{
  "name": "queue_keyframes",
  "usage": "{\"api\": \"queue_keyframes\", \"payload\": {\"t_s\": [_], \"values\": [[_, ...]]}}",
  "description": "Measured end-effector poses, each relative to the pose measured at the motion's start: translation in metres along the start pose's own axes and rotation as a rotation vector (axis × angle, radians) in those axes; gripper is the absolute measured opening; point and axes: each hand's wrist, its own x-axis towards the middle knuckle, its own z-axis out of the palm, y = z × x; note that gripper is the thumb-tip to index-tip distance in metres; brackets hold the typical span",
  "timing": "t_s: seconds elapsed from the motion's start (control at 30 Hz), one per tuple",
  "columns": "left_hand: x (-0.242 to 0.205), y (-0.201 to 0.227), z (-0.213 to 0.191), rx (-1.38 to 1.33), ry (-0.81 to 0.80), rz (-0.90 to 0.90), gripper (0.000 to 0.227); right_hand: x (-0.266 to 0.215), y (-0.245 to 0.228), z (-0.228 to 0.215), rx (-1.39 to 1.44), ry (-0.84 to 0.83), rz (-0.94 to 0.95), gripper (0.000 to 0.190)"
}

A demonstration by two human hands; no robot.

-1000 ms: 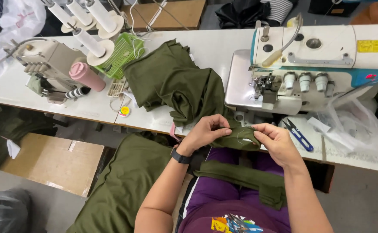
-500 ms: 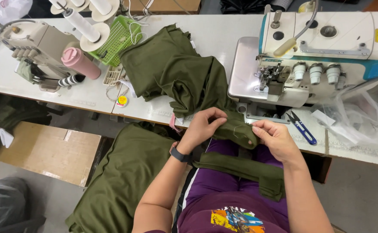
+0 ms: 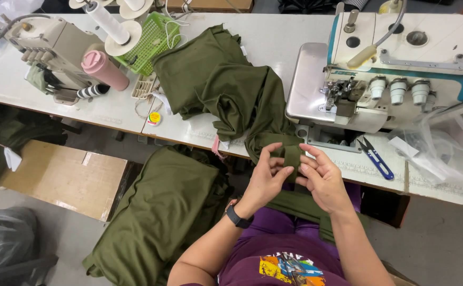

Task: Handling and inspecting green fabric pieces at a sewing workstation.

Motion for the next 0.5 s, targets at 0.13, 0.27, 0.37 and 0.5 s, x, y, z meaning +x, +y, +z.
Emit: {"api": "queue_keyframes", "payload": {"t_s": [0.13, 0.27, 0.37, 0.5], "values": [[-0.001, -0.006, 0.002, -0.049, -0.063, 0.02, 0.063, -0.01, -0.026, 0.014, -0.152, 0.021, 0.001, 0.056], [-0.006, -0.003, -0.002, -0.046, -0.072, 0.042, 0.058, -0.015, -0.038, 0.02, -0.348, 0.06, 0.032, 0.056], [-0.009, -0.005, -0.005, 0.018, -0.046, 0.039, 0.054, -0.015, -0.044, 0.029, -0.361, 0.079, 0.048, 0.054], [-0.01, -0.008, -0.012, 0.207, -0.005, 0.022, 0.048, -0.009, -0.04, 0.034, -0.411, 0.05, -0.088, 0.049]]}}
